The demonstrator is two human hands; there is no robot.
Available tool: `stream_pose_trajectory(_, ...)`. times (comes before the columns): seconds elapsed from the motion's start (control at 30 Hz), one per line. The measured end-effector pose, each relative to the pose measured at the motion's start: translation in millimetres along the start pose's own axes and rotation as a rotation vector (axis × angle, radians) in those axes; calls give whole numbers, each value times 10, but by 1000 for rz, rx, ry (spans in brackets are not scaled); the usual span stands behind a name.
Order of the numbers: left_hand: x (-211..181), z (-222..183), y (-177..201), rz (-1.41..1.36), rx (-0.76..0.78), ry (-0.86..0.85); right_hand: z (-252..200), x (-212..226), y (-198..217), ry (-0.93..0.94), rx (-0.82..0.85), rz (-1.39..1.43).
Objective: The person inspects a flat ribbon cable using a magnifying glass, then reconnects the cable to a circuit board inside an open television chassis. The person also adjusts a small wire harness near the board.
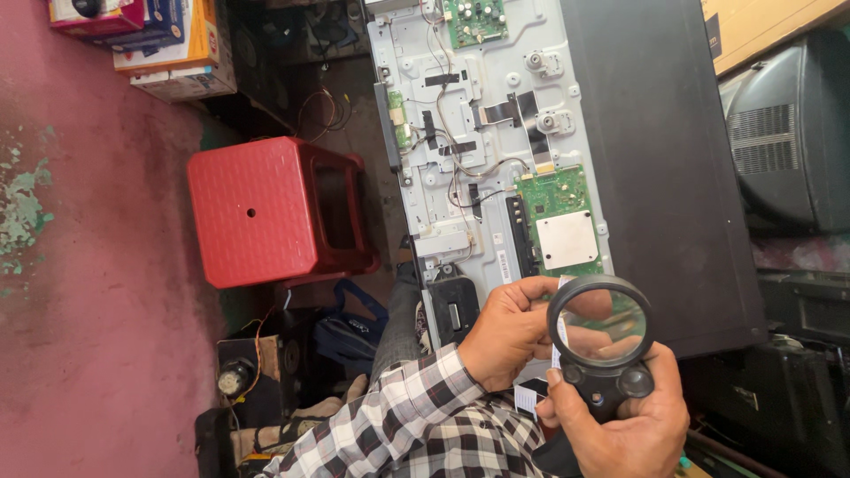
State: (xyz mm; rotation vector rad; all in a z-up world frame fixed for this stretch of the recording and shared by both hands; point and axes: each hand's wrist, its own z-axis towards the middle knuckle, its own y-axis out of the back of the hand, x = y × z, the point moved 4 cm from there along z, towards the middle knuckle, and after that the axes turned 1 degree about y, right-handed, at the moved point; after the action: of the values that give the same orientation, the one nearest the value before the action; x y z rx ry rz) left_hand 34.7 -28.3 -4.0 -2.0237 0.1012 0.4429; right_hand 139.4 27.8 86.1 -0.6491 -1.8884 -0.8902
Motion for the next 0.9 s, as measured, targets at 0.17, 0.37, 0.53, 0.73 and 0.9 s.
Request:
stream_pose_trajectory(0.17,27,7,26,-11,17,3,4,28,5,-11,2,-39)
stream_pose_trajectory(0.37,28,0,37,-1,31,-5,-8,41,-1,-18,-2,-48)
stream_pose_trajectory(0.53,9,-3,14,-5,51,-32,-13,58,-14,12,6,-33)
stream_pose_trajectory(0.73,-75,-72,-89,16,71,-33,-39,89,-73,69,20,29)
stream_pose_trajectory(0.9,-105,-96,-115,-24,94,-28,-43,129,-93,99,29,24)
